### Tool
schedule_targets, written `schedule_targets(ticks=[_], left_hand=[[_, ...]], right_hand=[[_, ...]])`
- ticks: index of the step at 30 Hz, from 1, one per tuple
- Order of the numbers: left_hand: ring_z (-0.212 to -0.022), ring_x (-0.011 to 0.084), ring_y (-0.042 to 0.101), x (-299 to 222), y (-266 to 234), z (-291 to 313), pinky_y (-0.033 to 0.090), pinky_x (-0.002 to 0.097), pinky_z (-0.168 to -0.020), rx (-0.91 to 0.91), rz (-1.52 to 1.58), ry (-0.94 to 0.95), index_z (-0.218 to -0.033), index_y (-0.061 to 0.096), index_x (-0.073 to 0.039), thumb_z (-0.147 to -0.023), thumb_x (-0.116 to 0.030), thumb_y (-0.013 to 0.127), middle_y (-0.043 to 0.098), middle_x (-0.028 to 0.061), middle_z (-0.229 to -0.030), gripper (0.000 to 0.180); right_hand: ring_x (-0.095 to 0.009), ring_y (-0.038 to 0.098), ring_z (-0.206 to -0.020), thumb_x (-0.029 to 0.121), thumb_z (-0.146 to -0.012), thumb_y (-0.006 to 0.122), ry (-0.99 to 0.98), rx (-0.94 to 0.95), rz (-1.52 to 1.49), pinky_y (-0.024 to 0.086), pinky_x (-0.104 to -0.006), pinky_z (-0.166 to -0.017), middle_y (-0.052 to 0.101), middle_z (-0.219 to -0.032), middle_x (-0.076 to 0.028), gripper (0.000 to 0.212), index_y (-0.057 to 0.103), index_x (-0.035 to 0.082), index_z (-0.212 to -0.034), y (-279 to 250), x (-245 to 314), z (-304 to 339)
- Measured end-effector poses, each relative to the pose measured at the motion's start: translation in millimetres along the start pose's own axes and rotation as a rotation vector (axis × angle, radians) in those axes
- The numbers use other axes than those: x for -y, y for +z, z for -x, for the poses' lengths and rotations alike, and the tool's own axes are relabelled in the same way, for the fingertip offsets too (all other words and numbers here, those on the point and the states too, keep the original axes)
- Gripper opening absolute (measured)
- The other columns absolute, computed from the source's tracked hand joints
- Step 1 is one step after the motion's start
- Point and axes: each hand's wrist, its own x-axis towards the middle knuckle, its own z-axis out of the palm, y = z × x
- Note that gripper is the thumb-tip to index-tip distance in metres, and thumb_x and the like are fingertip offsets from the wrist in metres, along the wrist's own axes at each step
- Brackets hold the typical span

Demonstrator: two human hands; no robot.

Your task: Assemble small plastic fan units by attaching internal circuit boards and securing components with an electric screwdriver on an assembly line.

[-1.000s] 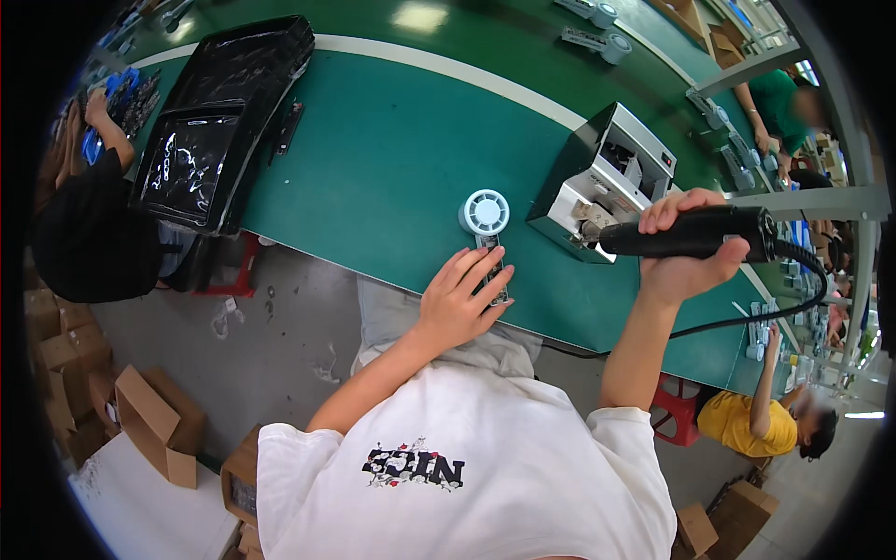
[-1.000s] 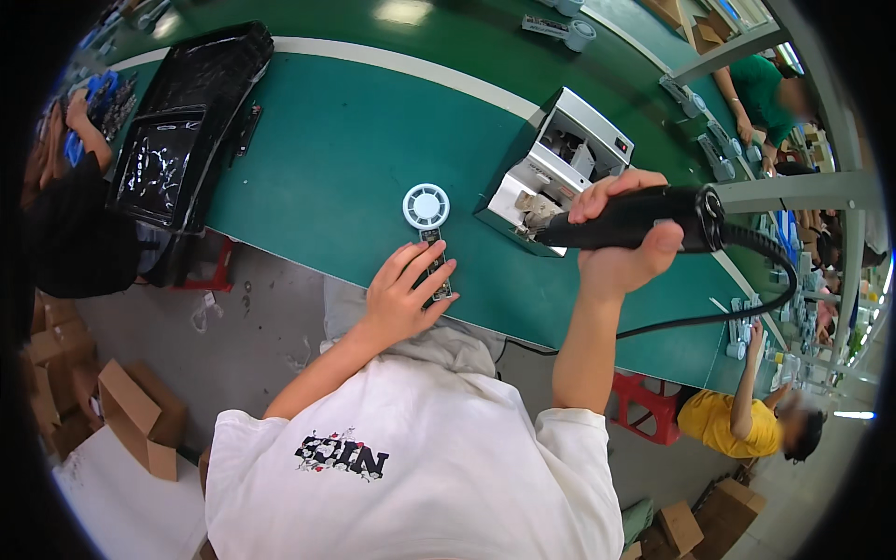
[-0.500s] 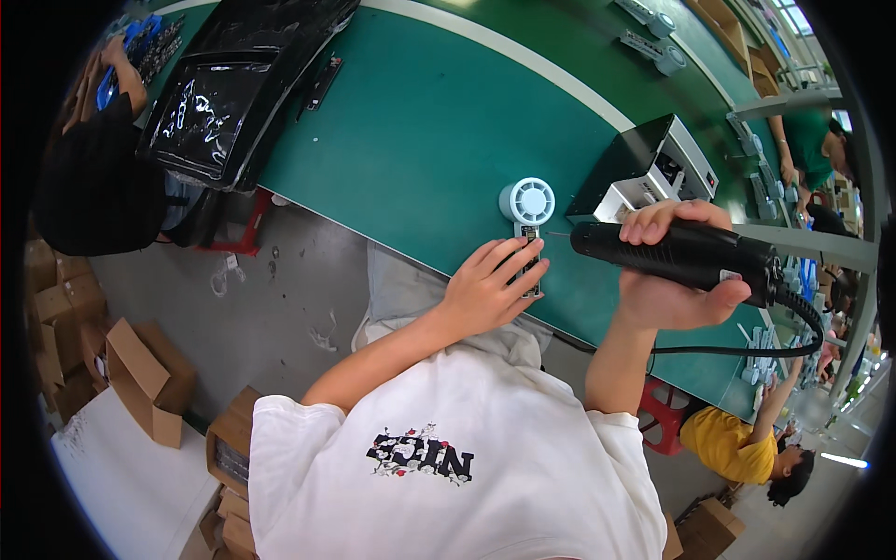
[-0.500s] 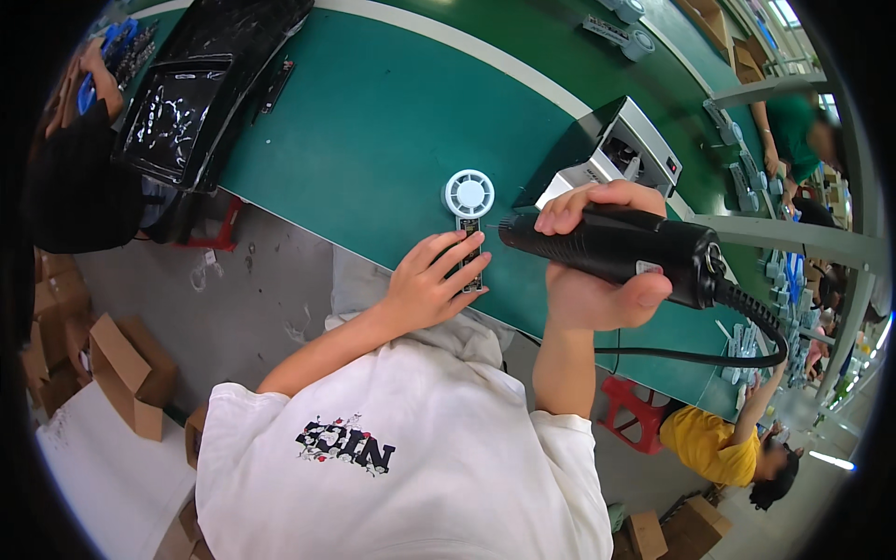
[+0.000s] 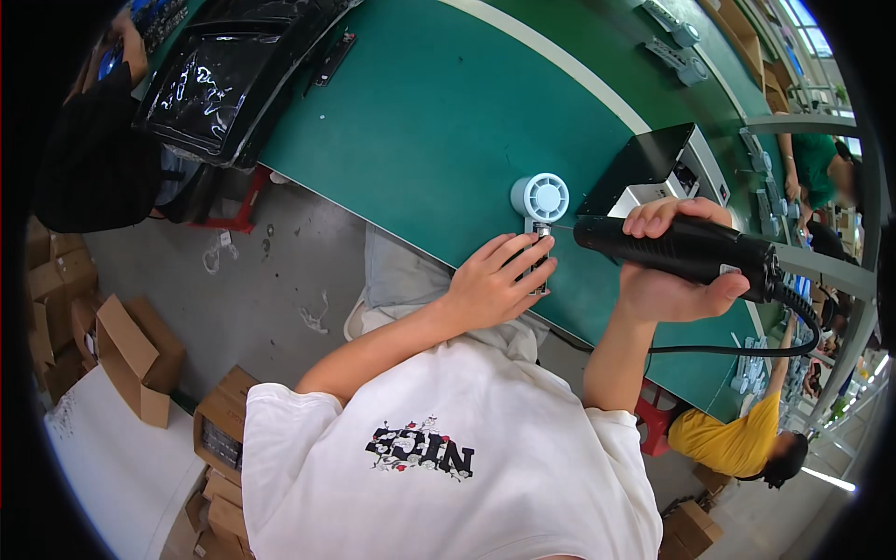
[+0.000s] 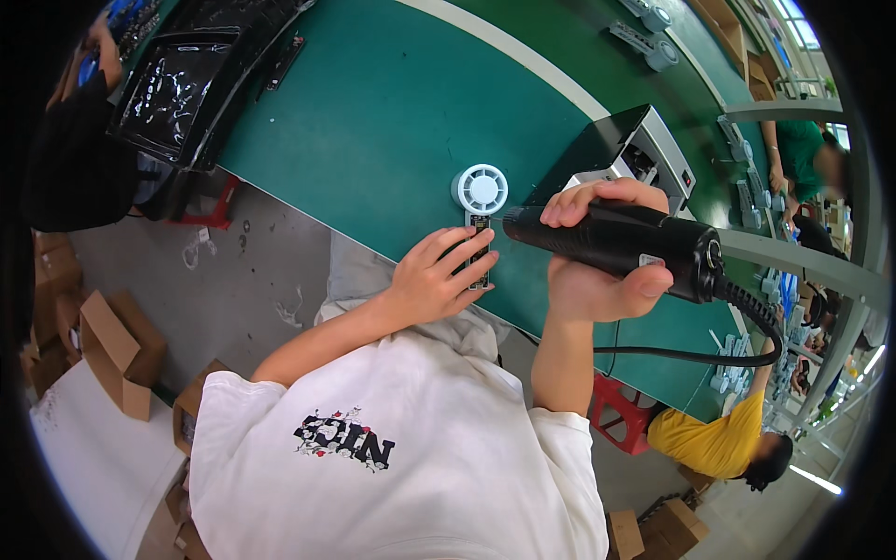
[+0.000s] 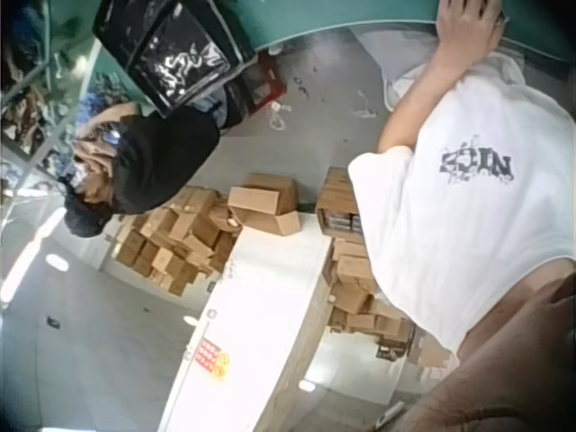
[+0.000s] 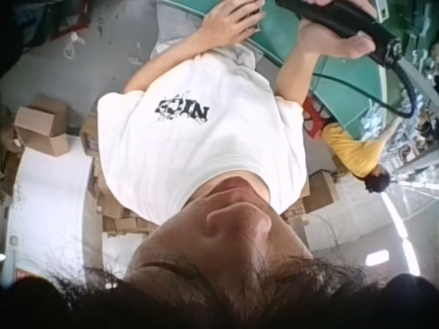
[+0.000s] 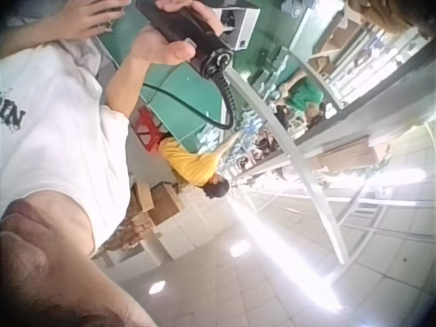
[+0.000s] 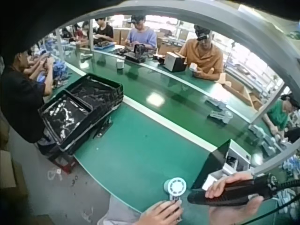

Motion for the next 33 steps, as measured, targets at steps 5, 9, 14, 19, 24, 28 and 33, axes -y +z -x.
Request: schedule_targets(ticks=[5, 9, 14, 19, 24, 28, 33], left_hand=[[-0.113, 0.0261, 0.055, 0, 1, 0, 0.050, 0.0399, -0.093, -0.003, -0.003, -0.005, -0.109, 0.066, -0.010, -0.072, -0.027, 0.074, 0.058, 0.0076, -0.130, 0.042], [-0.113, 0.0254, 0.055, -1, 2, 1, 0.050, 0.0398, -0.093, 0.002, -0.009, -0.007, -0.109, 0.067, -0.010, -0.072, -0.027, 0.074, 0.058, 0.0074, -0.130, 0.041], [-0.113, 0.0252, 0.055, 1, 1, 0, 0.050, 0.0395, -0.093, 0.010, -0.020, -0.005, -0.110, 0.067, -0.010, -0.073, -0.028, 0.074, 0.058, 0.0072, -0.130, 0.041], [-0.113, 0.0251, 0.055, -1, 1, -1, 0.050, 0.0391, -0.093, 0.011, -0.013, -0.002, -0.110, 0.067, -0.011, -0.072, -0.027, 0.075, 0.058, 0.0069, -0.130, 0.042], [-0.116, 0.0262, 0.054, -2, -8, -1, 0.051, 0.0377, -0.091, 0.055, 0.007, -0.025, -0.111, 0.067, -0.012, -0.068, -0.020, 0.075, 0.057, 0.0075, -0.131, 0.045], [-0.114, 0.0262, 0.054, -9, -1, -5, 0.051, 0.0378, -0.089, 0.054, 0.062, -0.032, -0.108, 0.067, -0.011, -0.066, -0.017, 0.075, 0.058, 0.0076, -0.130, 0.044], [-0.106, 0.0238, 0.055, -12, 11, -9, 0.050, 0.0361, -0.082, -0.071, 0.050, -0.054, -0.098, 0.068, -0.010, -0.064, -0.019, 0.078, 0.061, 0.0050, -0.123, 0.037]], right_hand=[[-0.023, 0.056, -0.064, 0.079, -0.080, 0.047, 0.004, 0.006, 0.005, 0.049, -0.0347, -0.060, 0.054, -0.073, -0.014, 0.083, 0.046, -0.001, -0.099, -2, -4, 2], [-0.022, 0.055, -0.060, 0.082, -0.076, 0.051, 0.007, 0.027, -0.034, 0.049, -0.0340, -0.058, 0.054, -0.070, -0.012, 0.084, 0.045, -0.001, -0.094, -5, -9, 3], [-0.021, 0.053, -0.056, 0.085, -0.072, 0.052, -0.030, 0.046, -0.070, 0.048, -0.0317, -0.054, 0.053, -0.067, -0.011, 0.089, 0.045, -0.001, -0.090, -4, -13, 6], [-0.021, 0.053, -0.057, 0.086, -0.072, 0.050, -0.065, 0.091, -0.011, 0.047, -0.0312, -0.054, 0.052, -0.067, -0.010, 0.091, 0.048, -0.002, -0.094, -2, -12, 6], [-0.024, 0.053, -0.065, 0.087, -0.074, 0.044, -0.027, 0.075, -0.107, 0.046, -0.0364, -0.060, 0.053, -0.073, -0.012, 0.094, 0.053, -0.002, -0.103, -19, 13, 2], [-0.023, 0.052, -0.060, 0.087, -0.076, 0.038, -0.111, -0.050, -0.110, 0.044, -0.0338, -0.053, 0.054, -0.069, -0.012, 0.095, 0.058, -0.001, -0.103, -64, 71, -19], [-0.022, 0.053, -0.060, 0.084, -0.080, 0.038, -0.049, -0.228, 0.031, 0.043, -0.0333, -0.055, 0.054, -0.067, -0.012, 0.089, 0.061, 0.000, -0.097, -92, 76, -34]])
